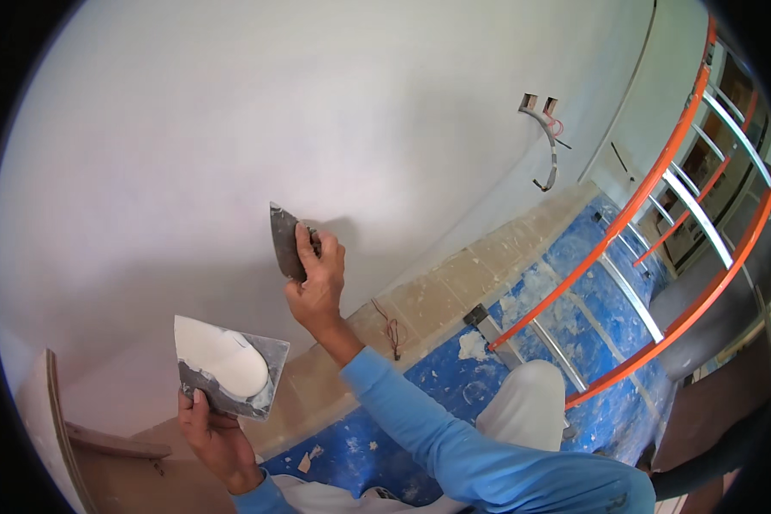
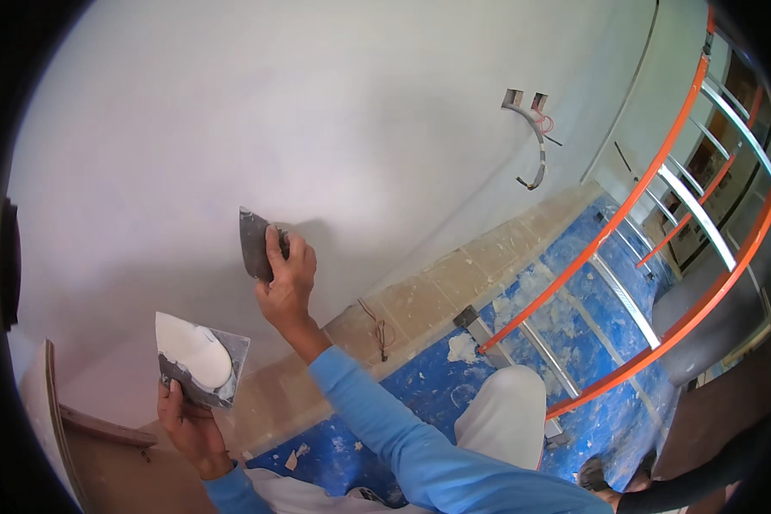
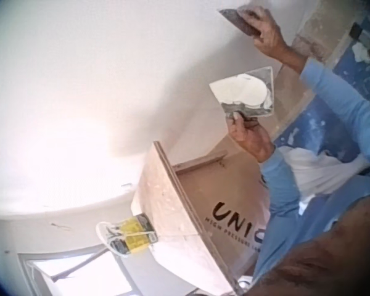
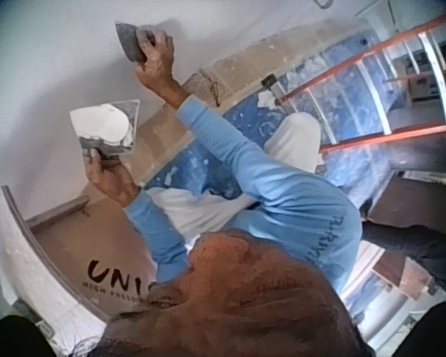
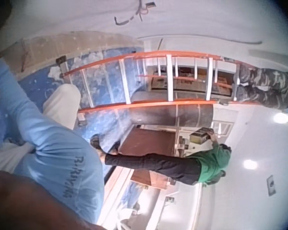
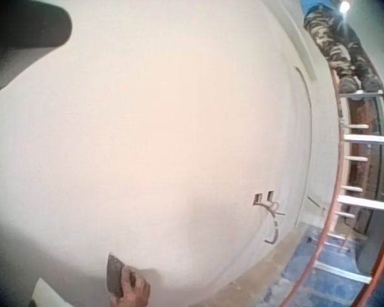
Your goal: The person applies white putty to a wall and ceiling using two putty knives, smoothing the mixture over surfaces and scraping excess back onto the knives.
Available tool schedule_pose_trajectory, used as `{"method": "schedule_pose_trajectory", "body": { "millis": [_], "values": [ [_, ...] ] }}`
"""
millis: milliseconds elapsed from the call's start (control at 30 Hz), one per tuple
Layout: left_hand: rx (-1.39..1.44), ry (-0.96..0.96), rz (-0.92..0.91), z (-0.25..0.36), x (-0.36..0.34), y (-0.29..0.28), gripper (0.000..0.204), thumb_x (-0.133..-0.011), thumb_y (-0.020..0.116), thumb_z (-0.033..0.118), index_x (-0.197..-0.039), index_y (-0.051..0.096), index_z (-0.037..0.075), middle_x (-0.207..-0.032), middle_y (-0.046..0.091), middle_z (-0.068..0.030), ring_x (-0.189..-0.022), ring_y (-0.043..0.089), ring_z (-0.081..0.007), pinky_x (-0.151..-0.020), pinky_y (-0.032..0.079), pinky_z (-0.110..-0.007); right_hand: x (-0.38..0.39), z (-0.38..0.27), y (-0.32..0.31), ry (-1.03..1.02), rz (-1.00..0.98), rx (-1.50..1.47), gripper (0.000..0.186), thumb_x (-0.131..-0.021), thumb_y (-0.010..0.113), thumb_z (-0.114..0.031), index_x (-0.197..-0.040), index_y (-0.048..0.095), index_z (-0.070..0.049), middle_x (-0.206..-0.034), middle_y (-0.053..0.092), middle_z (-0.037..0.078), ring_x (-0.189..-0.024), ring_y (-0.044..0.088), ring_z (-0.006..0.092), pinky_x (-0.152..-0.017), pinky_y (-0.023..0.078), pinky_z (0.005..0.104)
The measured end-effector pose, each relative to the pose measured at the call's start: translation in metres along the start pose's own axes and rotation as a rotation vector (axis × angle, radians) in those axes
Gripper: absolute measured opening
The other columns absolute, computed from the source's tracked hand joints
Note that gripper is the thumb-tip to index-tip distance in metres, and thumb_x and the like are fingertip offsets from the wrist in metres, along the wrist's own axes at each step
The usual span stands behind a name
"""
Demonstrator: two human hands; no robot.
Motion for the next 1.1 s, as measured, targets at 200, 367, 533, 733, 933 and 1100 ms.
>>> {"method": "schedule_pose_trajectory", "body": {
  "millis": [200,367,533,733,933,1100],
  "values": [
    [0.026,-0.024,-0.003,0.003,0.004,0.010,0.029,-0.099,0.050,0.014,-0.124,0.054,0.000,-0.116,0.064,-0.0102,-0.104,0.065,-0.0188,-0.087,0.054,-0.033,0.027,-0.008,0.015,-0.086,-0.070,0.097,0.075,-0.060,0.069,-0.005,-0.134,0.055,-0.006,-0.118,0.046,0.019,-0.106,0.046,0.0382,-0.095,0.038,0.0507],
    [0.094,-0.095,0.012,-0.008,0.004,0.004,0.026,-0.098,0.049,0.014,-0.121,0.055,0.002,-0.109,0.068,-0.0090,-0.095,0.070,-0.0210,-0.076,0.059,-0.036,0.041,-0.018,0.015,-0.156,-0.253,0.230,0.067,-0.061,0.068,-0.004,-0.127,0.061,-0.011,-0.113,0.053,0.012,-0.103,0.052,0.0321,-0.084,0.042,0.0435],
    [0.119,-0.221,-0.012,-0.037,0.000,-0.002,0.023,-0.093,0.052,0.014,-0.113,0.058,0.005,-0.106,0.069,-0.0085,-0.090,0.071,-0.0214,-0.075,0.060,-0.038,0.029,0.026,-0.027,-0.199,-0.419,0.004,0.047,-0.065,0.065,-0.002,-0.111,0.071,-0.007,-0.091,0.066,0.012,-0.086,0.060,0.0301,-0.075,0.043,0.0411],
    [0.352,-0.585,-0.117,-0.103,-0.001,-0.012,0.025,-0.088,0.052,0.014,-0.111,0.061,0.007,-0.102,0.070,-0.0080,-0.091,0.069,-0.0229,-0.076,0.057,-0.040,-0.030,-0.058,-0.105,-0.148,-0.560,-0.458,0.058,-0.072,0.047,0.015,-0.124,0.065,-0.002,-0.114,0.063,0.015,-0.100,0.062,0.0282,-0.089,0.046,0.0351],
    [0.434,-0.508,-0.254,-0.097,0.018,0.050,0.027,-0.094,0.047,0.007,-0.119,0.057,0.003,-0.115,0.066,-0.0109,-0.105,0.065,-0.0231,-0.089,0.053,-0.039,-0.011,-0.095,-0.130,-0.247,-0.947,-0.496,0.076,-0.072,0.048,0.020,-0.142,0.050,-0.009,-0.127,0.052,0.014,-0.113,0.055,0.0287,-0.093,0.045,0.0316],
    [0.331,-0.294,-0.250,-0.067,0.017,0.044,0.033,-0.096,0.048,0.005,-0.128,0.051,-0.001,-0.120,0.063,-0.0116,-0.111,0.062,-0.0233,-0.099,0.049,-0.039,0.016,-0.066,-0.116,-0.311,-1.120,-0.025,0.072,-0.077,0.052,0.014,-0.145,0.045,-0.009,-0.128,0.048,0.018,-0.113,0.054,0.0324,-0.093,0.046,0.0362]
  ]
}}
Point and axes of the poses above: each hand's wrist, its own x-axis away from the middle knuckle, its own y-axis out of the palm, z = x × y, the point moved 7 cm from there along -x, towards the middle knuckle
